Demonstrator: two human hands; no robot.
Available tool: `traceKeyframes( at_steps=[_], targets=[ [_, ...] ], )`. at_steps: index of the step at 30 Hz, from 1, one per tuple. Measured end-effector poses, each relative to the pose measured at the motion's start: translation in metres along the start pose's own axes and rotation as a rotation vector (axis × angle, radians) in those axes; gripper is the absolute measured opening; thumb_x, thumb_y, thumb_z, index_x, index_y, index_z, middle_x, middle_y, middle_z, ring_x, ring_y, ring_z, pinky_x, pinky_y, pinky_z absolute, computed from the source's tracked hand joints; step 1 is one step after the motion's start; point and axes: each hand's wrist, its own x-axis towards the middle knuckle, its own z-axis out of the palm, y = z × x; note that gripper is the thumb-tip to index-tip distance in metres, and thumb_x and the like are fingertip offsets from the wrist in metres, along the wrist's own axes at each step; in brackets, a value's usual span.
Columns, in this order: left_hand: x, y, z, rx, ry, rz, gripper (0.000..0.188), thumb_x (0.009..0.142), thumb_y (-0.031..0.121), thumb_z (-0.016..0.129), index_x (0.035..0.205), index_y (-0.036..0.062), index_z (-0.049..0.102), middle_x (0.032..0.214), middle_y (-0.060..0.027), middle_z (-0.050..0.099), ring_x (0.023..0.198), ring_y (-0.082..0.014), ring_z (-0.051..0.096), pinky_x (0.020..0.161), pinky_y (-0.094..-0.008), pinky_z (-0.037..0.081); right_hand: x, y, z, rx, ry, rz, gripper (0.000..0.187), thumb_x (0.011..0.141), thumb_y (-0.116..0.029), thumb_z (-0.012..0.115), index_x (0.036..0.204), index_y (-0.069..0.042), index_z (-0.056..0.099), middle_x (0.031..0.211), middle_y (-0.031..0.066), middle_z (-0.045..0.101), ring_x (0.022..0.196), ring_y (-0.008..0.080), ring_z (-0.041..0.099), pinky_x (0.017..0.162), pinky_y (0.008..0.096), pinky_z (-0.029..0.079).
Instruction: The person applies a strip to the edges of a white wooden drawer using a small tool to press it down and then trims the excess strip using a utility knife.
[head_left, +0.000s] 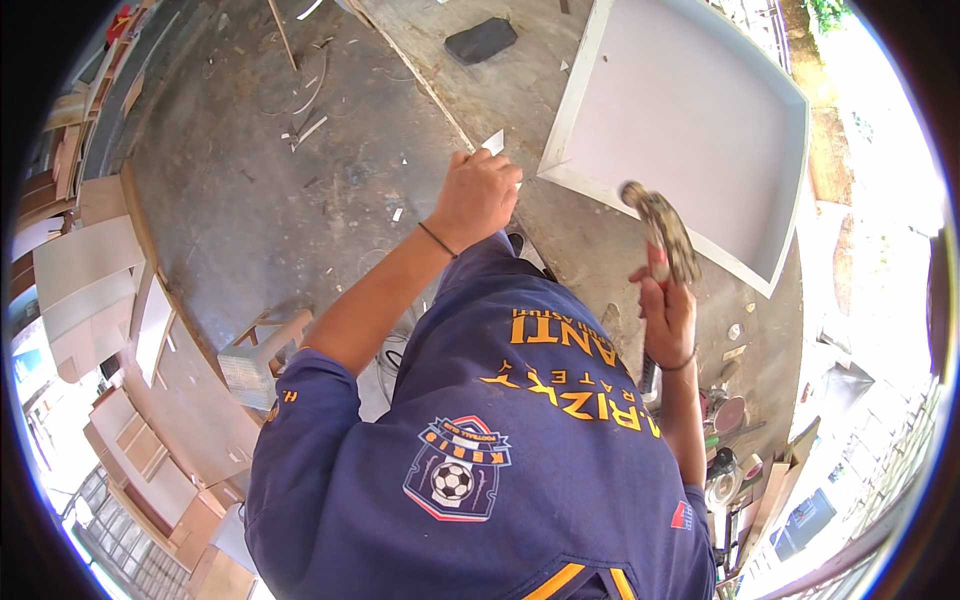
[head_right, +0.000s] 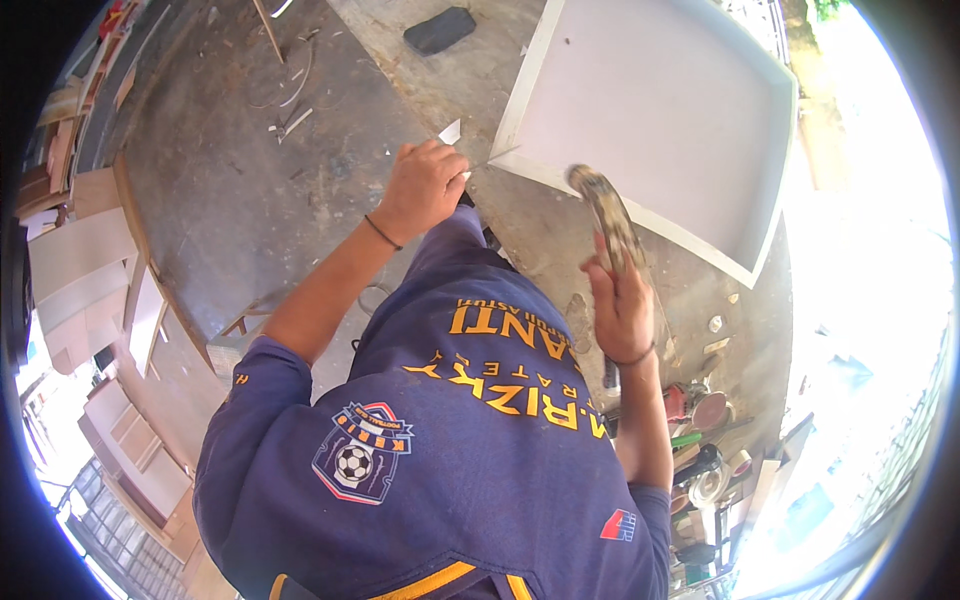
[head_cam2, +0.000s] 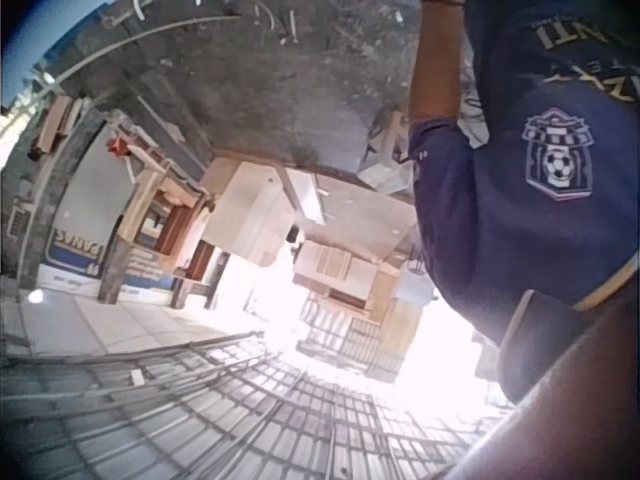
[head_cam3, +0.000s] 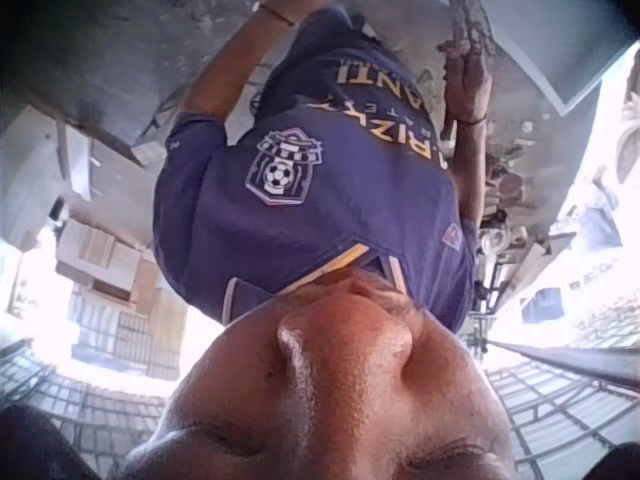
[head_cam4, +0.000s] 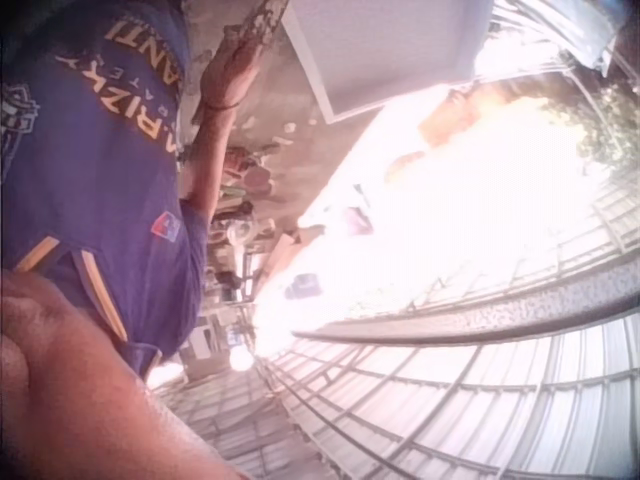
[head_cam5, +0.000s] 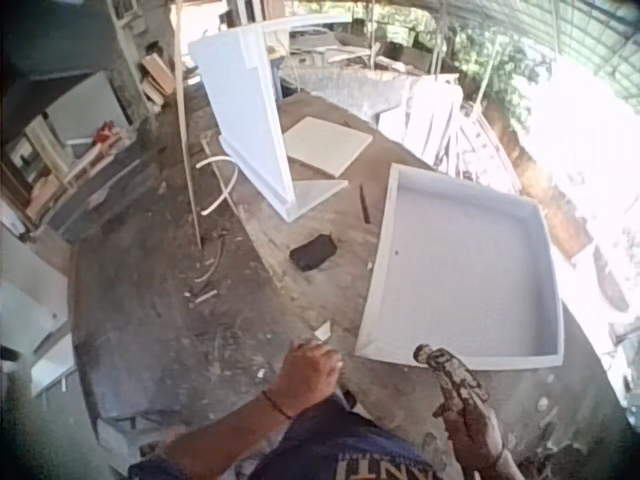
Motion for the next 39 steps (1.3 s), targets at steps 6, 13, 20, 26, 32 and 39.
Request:
traceKeyframes(
  at_steps=[6,13,20,26,32,39],
  targets=[
    [0.000,0.000,-0.001,0.024,0.007,0.010,0.006,0.081,0.014,0.065,0.084,0.0101,0.063,0.084,-0.0024,0.063,0.089,-0.0230,0.059,0.078,-0.0406,0.040,0.043,-0.037,0.041,-0.143,-0.042,-0.151,0.028,0.095,-0.013,0.055,0.118,0.003,0.053,0.078,0.0210,0.066,0.072,0.0418,0.064,0.063,0.0431,0.050],
    [0.001,0.002,-0.004,-0.002,0.021,0.014,0.006,0.080,0.012,0.066,0.084,0.0106,0.063,0.082,-0.0031,0.062,0.087,-0.0242,0.059,0.078,-0.0408,0.040,0.058,-0.028,0.050,-0.287,-0.096,-0.233,0.031,0.095,-0.012,0.054,0.120,0.004,0.048,0.079,0.0230,0.064,0.074,0.0425,0.064,0.065,0.0465,0.049],
    [0.000,0.001,-0.003,-0.031,0.046,0.017,0.006,0.079,0.013,0.066,0.082,0.0105,0.062,0.079,-0.0044,0.061,0.087,-0.0249,0.060,0.078,-0.0414,0.040,0.056,-0.030,0.052,-0.340,-0.098,-0.207,0.028,0.095,-0.012,0.053,0.119,0.003,0.048,0.079,0.0239,0.062,0.076,0.0433,0.062,0.066,0.0462,0.047],
    [0.001,0.002,-0.003,-0.009,0.033,0.017,0.005,0.079,0.013,0.066,0.081,0.0104,0.061,0.079,-0.0043,0.061,0.086,-0.0250,0.060,0.077,-0.0412,0.040,0.056,-0.032,0.049,-0.363,-0.103,-0.239,0.033,0.095,-0.013,0.053,0.122,0.003,0.046,0.078,0.0228,0.064,0.073,0.0432,0.063,0.063,0.0492,0.048],
    [0.001,0.001,-0.001,-0.003,0.043,0.023,0.004,0.079,0.013,0.065,0.081,0.0108,0.062,0.078,-0.0040,0.061,0.085,-0.0244,0.060,0.077,-0.0406,0.040,0.055,-0.039,0.053,-0.414,-0.122,-0.186,0.030,0.095,-0.013,0.053,0.120,0.003,0.046,0.076,0.0242,0.063,0.072,0.0445,0.062,0.063,0.0512,0.046],
    [0.002,0.001,0.000,0.022,0.029,0.033,0.003,0.080,0.013,0.064,0.080,0.0110,0.062,0.078,-0.0039,0.061,0.085,-0.0240,0.060,0.077,-0.0405,0.040,0.057,-0.033,0.055,-0.418,-0.080,-0.246,0.029,0.095,-0.012,0.052,0.118,0.004,0.045,0.072,0.0249,0.062,0.072,0.0463,0.060,0.064,0.0525,0.045]
  ],
)
